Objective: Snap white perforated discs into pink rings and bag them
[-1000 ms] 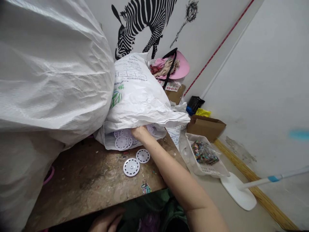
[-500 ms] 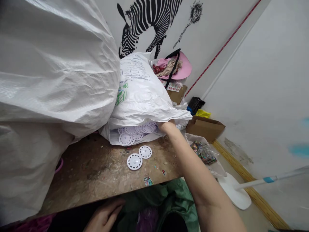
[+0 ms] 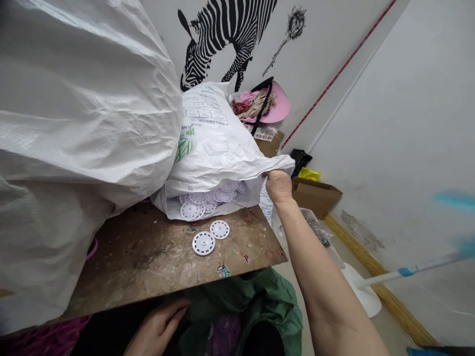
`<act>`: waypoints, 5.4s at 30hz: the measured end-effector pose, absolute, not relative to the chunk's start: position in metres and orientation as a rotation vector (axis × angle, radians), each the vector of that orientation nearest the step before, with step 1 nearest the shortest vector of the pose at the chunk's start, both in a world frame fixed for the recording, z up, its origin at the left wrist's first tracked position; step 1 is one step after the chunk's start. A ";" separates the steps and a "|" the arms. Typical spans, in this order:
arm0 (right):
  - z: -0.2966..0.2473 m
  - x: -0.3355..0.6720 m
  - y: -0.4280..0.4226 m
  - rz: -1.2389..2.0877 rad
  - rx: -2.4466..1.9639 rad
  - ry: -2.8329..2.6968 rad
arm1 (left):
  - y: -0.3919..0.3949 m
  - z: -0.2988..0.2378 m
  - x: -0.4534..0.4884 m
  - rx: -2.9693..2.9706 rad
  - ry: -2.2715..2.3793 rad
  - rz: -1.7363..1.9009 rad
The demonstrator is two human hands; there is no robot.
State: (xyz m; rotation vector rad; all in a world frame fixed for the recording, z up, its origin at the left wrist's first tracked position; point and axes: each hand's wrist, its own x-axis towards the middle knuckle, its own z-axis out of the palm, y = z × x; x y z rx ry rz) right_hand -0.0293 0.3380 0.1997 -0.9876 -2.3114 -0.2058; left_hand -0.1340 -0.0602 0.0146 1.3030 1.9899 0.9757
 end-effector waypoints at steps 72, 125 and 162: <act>0.167 0.008 0.060 1.353 -0.504 -2.076 | -0.053 0.153 -0.115 0.540 1.203 1.664; 0.148 -0.030 -0.014 2.008 -0.631 -1.493 | -0.142 0.151 -0.137 1.346 2.140 1.652; 0.128 -0.030 -0.010 1.822 -0.575 -1.541 | -0.070 0.148 -0.195 1.590 2.997 1.076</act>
